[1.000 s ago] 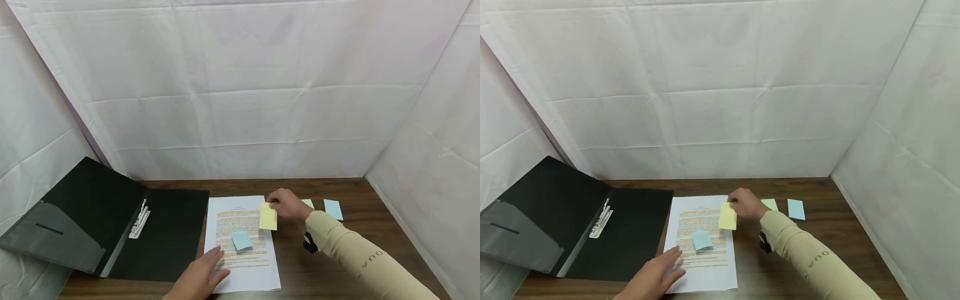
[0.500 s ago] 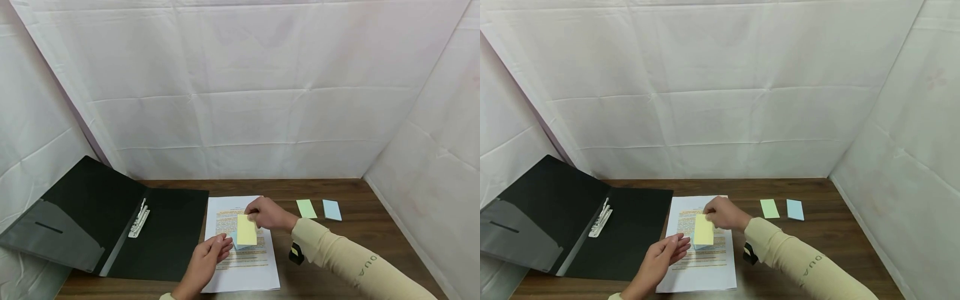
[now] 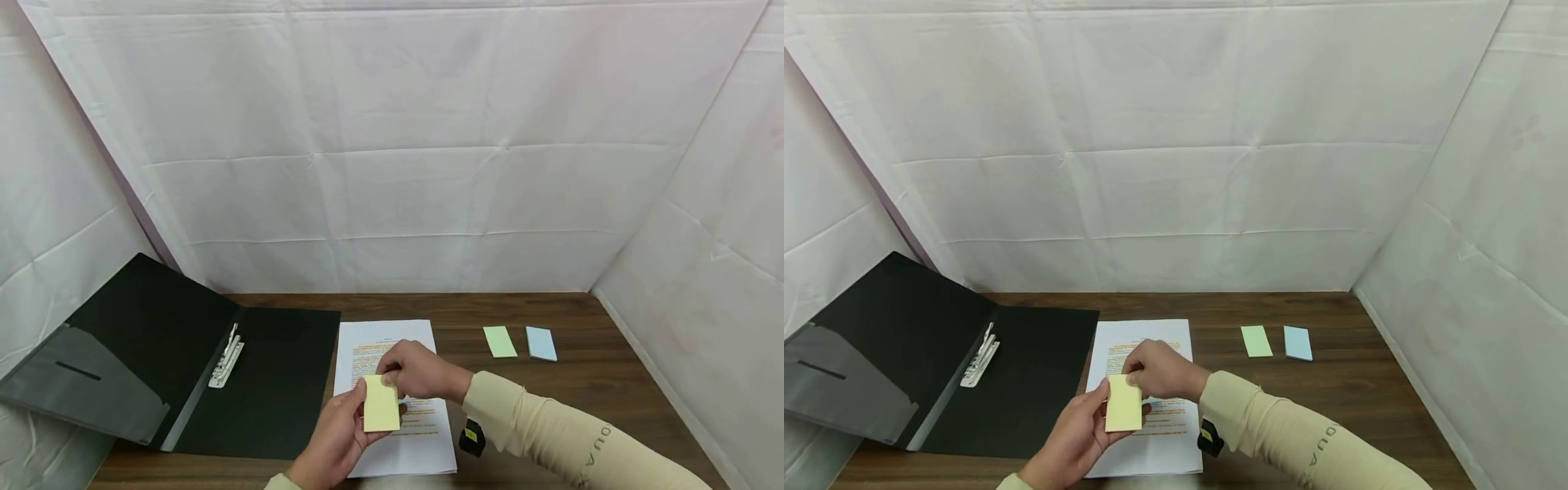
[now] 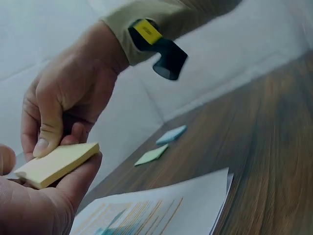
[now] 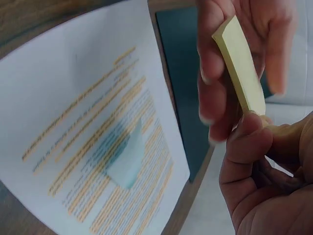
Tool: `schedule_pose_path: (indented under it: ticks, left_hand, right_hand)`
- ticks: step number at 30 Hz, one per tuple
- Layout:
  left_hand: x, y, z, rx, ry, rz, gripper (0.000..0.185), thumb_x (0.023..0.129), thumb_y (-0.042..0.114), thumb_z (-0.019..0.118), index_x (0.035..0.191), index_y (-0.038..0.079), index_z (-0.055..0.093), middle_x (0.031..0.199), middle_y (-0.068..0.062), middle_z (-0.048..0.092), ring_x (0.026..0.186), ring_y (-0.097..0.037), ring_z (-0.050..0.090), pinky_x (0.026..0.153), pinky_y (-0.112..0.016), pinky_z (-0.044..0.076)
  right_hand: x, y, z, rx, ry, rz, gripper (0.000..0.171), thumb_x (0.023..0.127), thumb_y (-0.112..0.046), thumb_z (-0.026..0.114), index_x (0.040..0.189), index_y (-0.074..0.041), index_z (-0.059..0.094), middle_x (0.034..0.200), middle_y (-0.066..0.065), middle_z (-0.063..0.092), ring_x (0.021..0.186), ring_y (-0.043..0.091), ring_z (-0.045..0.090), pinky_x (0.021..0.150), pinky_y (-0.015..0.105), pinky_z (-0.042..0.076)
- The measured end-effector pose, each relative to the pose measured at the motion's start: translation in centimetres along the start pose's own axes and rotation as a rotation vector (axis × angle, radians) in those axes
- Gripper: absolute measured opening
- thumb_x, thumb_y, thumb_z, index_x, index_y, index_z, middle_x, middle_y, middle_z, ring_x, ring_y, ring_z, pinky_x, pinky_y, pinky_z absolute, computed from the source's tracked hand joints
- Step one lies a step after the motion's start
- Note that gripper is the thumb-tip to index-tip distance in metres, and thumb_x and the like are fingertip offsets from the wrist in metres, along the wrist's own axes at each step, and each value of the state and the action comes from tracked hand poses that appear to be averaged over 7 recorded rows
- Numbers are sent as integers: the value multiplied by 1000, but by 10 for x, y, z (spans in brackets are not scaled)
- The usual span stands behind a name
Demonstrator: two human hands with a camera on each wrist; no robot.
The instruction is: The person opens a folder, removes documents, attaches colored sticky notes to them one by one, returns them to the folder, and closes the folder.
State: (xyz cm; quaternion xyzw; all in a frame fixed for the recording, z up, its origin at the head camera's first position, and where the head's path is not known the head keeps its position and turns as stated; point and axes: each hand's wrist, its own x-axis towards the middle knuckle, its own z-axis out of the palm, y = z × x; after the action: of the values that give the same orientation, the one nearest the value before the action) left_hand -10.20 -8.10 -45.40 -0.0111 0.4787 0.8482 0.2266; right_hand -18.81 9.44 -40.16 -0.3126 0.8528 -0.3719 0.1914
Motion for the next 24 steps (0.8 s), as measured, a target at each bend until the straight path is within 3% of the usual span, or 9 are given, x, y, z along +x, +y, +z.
schedule_pose_path:
  ticks: [3,8,11,14,19,24]
  left_hand:
    - [0,0,-1,-47,-24,-12,63,116,35,29,157,-13,22,141,-15,60,120,-22,70,106,-40,56]
    - [-1,-3,-4,-13,-2,-1,62,117,32,22,157,-16,17,142,-14,59,120,-14,67,105,-37,56]
    - [-1,-2,-5,-8,23,7,63,116,32,22,157,-15,17,144,-12,59,123,-13,64,105,-37,56]
    - [-1,-1,-6,-29,35,10,61,116,31,22,158,-13,18,143,-8,59,124,-11,63,103,-35,57]
    - [-2,1,-8,-57,31,3,60,116,31,21,159,-11,18,136,-3,61,120,-5,62,94,-30,58]
    - [-2,0,-9,-41,15,8,61,116,32,21,158,-12,18,134,-1,63,117,-4,62,92,-29,58]
  right_hand:
    - [-2,-6,5,-102,18,-6,19,98,4,64,92,-3,79,85,4,76,66,6,56,61,21,50]
    - [-10,-19,15,-454,65,-69,9,96,-8,71,101,-8,78,94,-2,74,75,4,54,67,18,48]
    - [-18,-26,20,-659,100,-161,17,95,-19,75,110,-10,76,108,1,72,89,8,61,76,20,54]
    - [-27,-29,29,-797,129,-257,33,95,-34,77,118,-11,74,121,3,70,108,15,65,92,25,58]
    - [-35,-30,39,-891,133,-346,49,93,-47,78,125,-10,71,126,4,69,122,16,65,100,27,58]
    - [-36,-29,41,-888,116,-334,44,94,-47,75,121,-12,72,129,4,69,125,17,66,102,29,57]
